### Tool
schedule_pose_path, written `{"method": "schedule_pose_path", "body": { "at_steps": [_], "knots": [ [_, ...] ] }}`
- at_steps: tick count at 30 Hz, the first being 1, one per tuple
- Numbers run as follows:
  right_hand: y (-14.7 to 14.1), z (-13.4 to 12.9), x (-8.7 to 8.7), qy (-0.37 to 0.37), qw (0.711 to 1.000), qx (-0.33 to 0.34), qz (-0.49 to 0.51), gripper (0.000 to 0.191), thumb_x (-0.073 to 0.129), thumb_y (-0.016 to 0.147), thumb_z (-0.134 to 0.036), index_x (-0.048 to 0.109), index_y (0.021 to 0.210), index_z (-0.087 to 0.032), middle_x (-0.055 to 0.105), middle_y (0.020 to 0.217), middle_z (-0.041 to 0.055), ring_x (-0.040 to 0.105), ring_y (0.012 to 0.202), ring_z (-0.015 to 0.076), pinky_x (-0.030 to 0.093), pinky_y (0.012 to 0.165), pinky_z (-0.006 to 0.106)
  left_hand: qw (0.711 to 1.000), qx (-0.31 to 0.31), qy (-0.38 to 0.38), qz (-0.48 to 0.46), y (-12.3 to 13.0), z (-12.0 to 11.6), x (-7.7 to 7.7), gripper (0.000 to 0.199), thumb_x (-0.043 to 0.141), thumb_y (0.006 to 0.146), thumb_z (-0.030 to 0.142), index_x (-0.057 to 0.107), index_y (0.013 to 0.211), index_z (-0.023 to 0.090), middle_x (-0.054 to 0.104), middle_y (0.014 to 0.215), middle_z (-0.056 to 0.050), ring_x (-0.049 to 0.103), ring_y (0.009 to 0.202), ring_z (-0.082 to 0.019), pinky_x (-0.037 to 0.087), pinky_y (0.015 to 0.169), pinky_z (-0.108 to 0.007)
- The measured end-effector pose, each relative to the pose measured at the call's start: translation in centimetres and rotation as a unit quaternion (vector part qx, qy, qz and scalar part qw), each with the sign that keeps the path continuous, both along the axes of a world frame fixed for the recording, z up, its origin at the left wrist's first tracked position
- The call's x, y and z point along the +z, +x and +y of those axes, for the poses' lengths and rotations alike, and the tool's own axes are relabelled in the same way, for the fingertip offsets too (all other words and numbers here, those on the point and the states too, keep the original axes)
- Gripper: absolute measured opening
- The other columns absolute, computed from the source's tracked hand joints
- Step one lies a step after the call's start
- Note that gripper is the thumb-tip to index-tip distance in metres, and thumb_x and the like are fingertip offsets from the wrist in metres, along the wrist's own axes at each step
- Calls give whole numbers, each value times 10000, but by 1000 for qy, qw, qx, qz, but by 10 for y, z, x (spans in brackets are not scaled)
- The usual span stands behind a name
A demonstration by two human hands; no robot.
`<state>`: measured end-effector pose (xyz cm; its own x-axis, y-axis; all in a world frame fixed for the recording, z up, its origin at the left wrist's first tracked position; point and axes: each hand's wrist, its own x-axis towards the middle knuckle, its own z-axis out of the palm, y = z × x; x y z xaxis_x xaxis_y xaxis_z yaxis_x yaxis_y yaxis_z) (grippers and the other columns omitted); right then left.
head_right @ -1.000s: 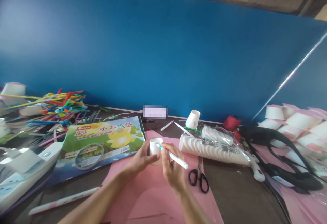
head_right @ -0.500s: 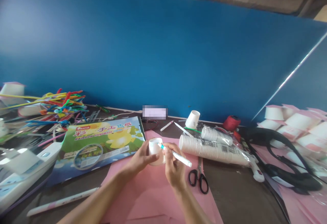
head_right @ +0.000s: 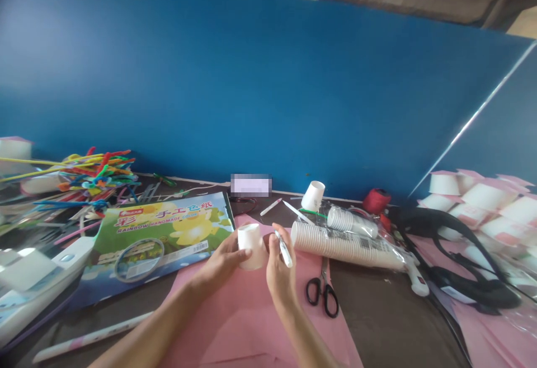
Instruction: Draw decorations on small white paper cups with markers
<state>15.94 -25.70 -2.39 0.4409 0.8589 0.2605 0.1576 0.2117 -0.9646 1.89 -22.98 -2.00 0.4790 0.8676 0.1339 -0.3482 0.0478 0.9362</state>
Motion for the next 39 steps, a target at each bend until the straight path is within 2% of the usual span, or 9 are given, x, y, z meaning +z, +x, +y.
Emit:
{"method": "schedule_pose_path", "body": {
  "at_steps": [4,9,12,15,19,22,27,33,39],
  "knots": [
    [-1,-2,3,24,1000,-15,-6,442,472,892,-513,573,1157,-173,676,859,67,651,840,219,517,755,358,996,65,11,55,0,2,-5,557,669,759,434,542,1240,182,628,1130,-105,574,1008,-257,435,839,-344],
    [-5,-4,2,50,997,-14,-65,406,462,911,-463,570,1166,-166,679,931,89,645,874,221,510,756,356,989,107,20,97,0,2,-10,560,673,739,463,569,1208,176,617,1153,-113,532,1095,-288,423,888,-354],
    [-8,-8,0,60,993,0,-101,373,463,918,-428,569,1174,-179,668,1000,97,636,925,226,509,788,365,990,99,28,101,-1,-1,-7,561,684,732,453,556,1212,193,600,1153,-100,509,1115,-279,408,919,-359],
    [-10,-11,-2,58,990,26,-124,350,451,927,-403,559,1190,-198,655,1029,92,633,934,217,514,800,361,993,65,40,92,0,-1,-5,578,694,737,431,510,1231,193,569,1161,-98,512,1081,-254,412,912,-354],
    [-10,-12,-3,67,991,33,-115,346,456,931,-382,545,1210,-198,655,991,81,639,910,209,527,773,350,992,70,49,89,3,0,-6,555,715,721,443,509,1152,161,583,1044,-85,539,944,-212,436,813,-317],
    [-6,-13,0,110,986,24,-126,334,428,944,-362,550,1212,-204,645,978,74,631,906,201,522,770,348,992,80,31,94,6,0,-4,544,739,695,443,534,1114,163,607,978,-67,549,881,-197,436,757,-295],
    [-2,-17,8,166,970,44,-171,261,397,955,-316,597,1086,-210,644,877,49,615,808,178,505,717,318,993,72,48,77,7,-1,-1,496,769,667,398,572,1057,163,616,926,-50,551,858,-188,432,735,-273],
    [-1,-18,7,140,977,30,-158,183,467,925,-319,599,968,-200,651,801,36,617,726,175,492,624,283,992,74,52,90,8,-2,1,440,752,688,401,567,1002,155,560,823,-19,500,746,-139,402,652,-245],
    [0,-17,9,144,975,33,-167,173,476,918,-318,607,914,-204,643,784,26,602,705,168,474,603,270,990,79,67,95,8,-2,2,446,752,684,403,562,1001,153,561,830,-25,498,747,-141,400,648,-244]
  ]
}}
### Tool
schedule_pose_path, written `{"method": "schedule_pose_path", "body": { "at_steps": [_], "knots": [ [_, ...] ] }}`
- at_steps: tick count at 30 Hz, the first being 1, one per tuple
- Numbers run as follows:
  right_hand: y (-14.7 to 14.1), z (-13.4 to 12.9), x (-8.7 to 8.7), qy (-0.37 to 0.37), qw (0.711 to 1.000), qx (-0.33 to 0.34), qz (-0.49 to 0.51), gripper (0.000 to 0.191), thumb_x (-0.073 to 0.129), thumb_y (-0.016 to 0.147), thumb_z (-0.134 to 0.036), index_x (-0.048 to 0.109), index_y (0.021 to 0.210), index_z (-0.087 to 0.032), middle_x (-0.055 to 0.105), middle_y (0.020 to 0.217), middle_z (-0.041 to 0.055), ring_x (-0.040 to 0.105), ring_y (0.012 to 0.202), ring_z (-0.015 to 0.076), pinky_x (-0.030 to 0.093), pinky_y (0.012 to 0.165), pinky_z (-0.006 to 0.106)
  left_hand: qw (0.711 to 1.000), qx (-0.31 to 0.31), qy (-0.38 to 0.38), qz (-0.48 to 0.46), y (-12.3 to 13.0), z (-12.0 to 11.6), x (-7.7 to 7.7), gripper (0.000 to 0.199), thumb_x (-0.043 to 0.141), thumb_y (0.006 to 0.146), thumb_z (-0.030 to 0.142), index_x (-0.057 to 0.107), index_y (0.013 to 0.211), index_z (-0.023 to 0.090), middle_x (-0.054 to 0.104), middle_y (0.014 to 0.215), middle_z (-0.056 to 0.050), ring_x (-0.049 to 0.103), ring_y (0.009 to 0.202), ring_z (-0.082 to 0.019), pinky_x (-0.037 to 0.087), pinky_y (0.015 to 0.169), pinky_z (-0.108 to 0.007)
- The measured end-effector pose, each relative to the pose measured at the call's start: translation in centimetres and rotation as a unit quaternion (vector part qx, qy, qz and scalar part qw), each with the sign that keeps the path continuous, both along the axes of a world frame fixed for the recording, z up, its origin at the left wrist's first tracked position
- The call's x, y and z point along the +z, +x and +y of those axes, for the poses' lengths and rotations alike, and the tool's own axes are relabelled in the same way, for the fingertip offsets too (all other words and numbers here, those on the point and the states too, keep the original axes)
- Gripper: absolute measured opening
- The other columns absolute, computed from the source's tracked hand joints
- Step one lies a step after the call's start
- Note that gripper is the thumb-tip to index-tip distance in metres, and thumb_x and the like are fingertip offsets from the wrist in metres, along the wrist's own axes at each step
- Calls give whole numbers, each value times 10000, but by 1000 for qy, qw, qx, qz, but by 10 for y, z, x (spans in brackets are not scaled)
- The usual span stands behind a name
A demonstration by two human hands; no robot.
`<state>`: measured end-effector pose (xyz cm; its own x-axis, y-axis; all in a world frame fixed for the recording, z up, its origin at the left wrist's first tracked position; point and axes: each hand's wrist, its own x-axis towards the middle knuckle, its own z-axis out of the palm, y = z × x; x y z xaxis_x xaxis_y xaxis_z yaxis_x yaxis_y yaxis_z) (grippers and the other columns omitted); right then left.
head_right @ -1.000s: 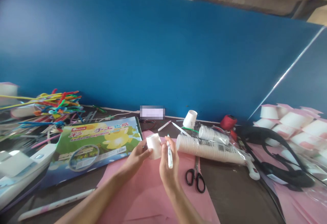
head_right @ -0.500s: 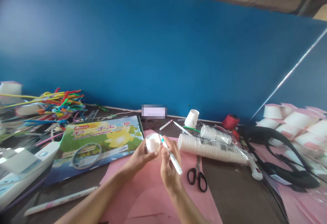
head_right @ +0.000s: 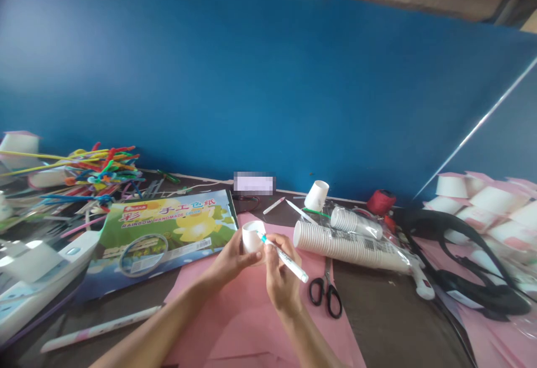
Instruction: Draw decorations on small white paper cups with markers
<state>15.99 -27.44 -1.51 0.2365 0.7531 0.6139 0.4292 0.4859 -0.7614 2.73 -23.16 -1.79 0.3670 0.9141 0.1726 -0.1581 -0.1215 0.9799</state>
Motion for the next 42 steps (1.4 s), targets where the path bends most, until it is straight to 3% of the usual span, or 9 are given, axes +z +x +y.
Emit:
{"method": "schedule_pose_path", "body": {
  "at_steps": [16,28,32,37,42],
  "knots": [
    [1,-2,3,21,999,25,-13,150,481,913,-283,602,951,-203,658,831,42,620,745,174,485,641,283,999,25,10,37,-2,3,-10,484,746,680,353,560,1080,153,583,930,-60,529,847,-186,427,709,-277],
    [3,-3,2,32,998,47,-29,156,481,911,-270,609,976,-207,661,879,42,629,766,171,492,660,284,999,10,38,27,0,3,-8,426,753,685,354,566,1008,148,569,878,-32,518,792,-152,424,671,-252],
    [2,-3,0,25,999,41,-5,156,492,908,-283,611,979,-212,666,863,34,637,760,171,502,664,285,998,41,27,27,1,2,-9,516,785,637,402,567,1030,148,546,952,-57,524,857,-182,445,691,-270],
    [-1,-2,-1,12,998,43,31,150,485,919,-299,613,956,-230,661,806,6,633,721,149,500,637,253,999,38,26,0,3,-1,-13,581,777,636,452,532,1071,154,528,987,-67,534,853,-185,460,683,-287],
    [0,-3,-2,6,999,51,11,160,494,914,-303,619,969,-220,666,865,25,631,725,154,491,633,265,989,116,49,76,6,-2,-21,580,785,634,404,530,1104,180,493,1089,-89,522,988,-235,467,788,-341]
  ]
}}
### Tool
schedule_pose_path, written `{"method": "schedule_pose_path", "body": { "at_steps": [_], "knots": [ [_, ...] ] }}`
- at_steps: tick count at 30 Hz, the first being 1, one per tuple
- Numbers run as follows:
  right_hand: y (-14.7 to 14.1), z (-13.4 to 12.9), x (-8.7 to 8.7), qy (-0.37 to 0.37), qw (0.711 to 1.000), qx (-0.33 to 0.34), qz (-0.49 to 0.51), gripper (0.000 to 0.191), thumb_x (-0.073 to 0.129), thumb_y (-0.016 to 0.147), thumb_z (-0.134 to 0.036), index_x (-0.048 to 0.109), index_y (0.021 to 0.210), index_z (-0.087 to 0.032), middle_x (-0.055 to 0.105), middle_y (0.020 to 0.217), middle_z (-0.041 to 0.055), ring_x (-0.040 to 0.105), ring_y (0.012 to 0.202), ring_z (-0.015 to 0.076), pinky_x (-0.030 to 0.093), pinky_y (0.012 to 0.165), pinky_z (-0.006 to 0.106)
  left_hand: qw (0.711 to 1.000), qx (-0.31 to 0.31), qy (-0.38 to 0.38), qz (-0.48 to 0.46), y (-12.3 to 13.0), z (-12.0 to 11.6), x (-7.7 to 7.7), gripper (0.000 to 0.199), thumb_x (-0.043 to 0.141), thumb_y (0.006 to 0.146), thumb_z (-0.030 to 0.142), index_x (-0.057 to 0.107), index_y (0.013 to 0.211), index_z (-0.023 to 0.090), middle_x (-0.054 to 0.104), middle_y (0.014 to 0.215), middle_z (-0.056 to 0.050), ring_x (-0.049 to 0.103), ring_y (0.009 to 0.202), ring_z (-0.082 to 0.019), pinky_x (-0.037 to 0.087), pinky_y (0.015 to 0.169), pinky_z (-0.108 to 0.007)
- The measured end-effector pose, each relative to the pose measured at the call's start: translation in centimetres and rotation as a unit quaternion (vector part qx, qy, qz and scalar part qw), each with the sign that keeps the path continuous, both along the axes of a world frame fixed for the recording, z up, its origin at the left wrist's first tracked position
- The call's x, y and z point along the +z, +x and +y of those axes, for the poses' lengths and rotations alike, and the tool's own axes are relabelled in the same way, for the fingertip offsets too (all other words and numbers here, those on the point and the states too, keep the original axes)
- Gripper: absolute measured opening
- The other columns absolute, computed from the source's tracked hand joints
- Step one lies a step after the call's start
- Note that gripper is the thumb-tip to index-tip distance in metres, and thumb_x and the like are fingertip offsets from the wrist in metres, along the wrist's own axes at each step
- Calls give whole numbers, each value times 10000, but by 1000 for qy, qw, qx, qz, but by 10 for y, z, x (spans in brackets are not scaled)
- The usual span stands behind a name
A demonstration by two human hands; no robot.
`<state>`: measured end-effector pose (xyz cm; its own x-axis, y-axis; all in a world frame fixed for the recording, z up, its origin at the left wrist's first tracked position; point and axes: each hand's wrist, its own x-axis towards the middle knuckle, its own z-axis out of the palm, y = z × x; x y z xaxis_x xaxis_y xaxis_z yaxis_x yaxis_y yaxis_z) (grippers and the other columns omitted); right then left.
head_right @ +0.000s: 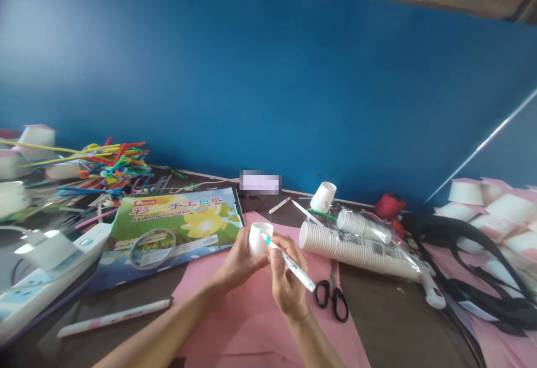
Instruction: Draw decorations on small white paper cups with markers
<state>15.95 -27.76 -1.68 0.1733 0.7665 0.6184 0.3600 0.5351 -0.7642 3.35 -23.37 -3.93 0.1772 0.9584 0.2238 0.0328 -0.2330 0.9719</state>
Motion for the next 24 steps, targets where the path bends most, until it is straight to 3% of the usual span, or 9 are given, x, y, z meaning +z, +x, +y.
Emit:
{"method": "schedule_pose_path", "body": {
  "at_steps": [8,24],
  "knots": [
    [1,-1,1,6,1000,-12,-15,173,490,913,-301,620,988,-214,660,841,25,620,713,161,481,624,276,999,15,0,39,-1,-1,0,559,779,637,337,524,1114,192,485,1073,-81,516,994,-246,464,789,-356],
    [0,1,3,30,999,-12,-33,147,482,911,-253,603,984,-213,655,850,31,629,733,163,491,635,281,998,13,18,66,-2,0,-1,599,753,658,456,529,1159,214,488,1113,-85,513,1028,-257,465,834,-383]
  ]
}}
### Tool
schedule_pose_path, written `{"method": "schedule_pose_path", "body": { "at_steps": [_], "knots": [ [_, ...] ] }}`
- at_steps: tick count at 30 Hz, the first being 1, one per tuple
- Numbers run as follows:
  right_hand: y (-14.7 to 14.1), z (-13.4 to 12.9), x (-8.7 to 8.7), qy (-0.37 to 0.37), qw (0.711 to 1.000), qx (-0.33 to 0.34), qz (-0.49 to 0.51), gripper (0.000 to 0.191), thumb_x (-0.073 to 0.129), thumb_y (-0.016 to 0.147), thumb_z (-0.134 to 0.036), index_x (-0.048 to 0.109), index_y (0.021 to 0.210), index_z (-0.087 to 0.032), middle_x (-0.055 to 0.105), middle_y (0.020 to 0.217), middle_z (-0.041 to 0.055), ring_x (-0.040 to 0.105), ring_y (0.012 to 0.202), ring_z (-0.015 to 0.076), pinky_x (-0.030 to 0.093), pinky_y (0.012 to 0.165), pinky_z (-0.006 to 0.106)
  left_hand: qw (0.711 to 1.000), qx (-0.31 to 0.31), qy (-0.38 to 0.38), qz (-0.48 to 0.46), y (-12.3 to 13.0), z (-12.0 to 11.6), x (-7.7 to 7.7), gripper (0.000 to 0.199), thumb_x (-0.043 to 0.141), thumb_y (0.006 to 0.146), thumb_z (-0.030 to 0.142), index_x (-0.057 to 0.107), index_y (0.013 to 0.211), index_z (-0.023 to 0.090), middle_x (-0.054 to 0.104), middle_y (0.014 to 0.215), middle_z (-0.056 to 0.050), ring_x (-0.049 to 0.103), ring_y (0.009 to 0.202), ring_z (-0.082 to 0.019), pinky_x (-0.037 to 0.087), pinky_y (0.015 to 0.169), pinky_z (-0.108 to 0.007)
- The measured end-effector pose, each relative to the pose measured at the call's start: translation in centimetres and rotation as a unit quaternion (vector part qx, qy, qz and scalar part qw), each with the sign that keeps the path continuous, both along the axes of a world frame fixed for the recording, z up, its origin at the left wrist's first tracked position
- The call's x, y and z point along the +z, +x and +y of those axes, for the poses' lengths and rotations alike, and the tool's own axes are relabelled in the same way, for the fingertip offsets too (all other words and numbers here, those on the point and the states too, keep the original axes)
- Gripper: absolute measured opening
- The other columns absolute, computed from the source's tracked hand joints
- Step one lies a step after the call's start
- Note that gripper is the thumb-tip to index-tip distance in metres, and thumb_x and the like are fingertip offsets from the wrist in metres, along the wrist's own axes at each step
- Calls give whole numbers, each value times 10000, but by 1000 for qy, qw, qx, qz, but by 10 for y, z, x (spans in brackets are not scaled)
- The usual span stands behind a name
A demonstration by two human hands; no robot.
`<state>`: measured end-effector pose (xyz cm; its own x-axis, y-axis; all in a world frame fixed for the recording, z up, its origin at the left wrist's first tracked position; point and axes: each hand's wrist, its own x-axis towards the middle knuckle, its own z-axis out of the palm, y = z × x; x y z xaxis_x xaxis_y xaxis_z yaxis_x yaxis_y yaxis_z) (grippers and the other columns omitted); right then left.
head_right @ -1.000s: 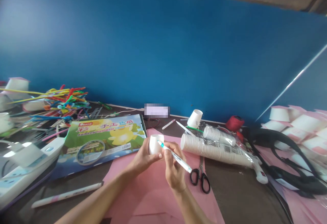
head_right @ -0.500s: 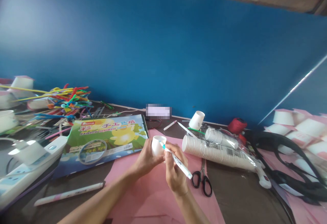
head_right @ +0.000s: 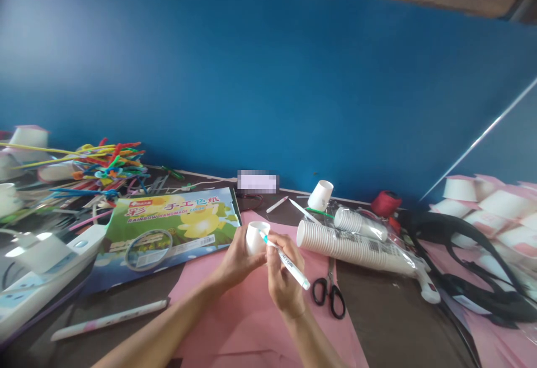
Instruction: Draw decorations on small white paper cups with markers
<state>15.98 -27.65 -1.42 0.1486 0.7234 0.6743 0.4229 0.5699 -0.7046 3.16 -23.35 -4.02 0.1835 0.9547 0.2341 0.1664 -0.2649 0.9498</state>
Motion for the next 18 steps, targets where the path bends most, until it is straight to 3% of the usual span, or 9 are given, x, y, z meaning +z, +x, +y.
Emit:
{"method": "schedule_pose_path", "body": {
  "at_steps": [13,18],
  "knots": [
    [3,0,-1,-18,1000,-8,-3,157,469,915,-280,605,925,-202,659,818,31,630,725,172,490,639,294,999,-14,-21,-35,1,-4,13,532,755,663,418,556,1105,198,496,1103,-86,522,1024,-252,468,830,-374],
    [2,0,-1,-29,999,-15,29,163,477,918,-293,615,963,-220,660,842,25,628,767,174,479,630,277,999,-6,-49,-20,1,-5,13,600,752,659,380,504,1165,173,461,1129,-105,514,1031,-257,471,821,-383]
  ]
}}
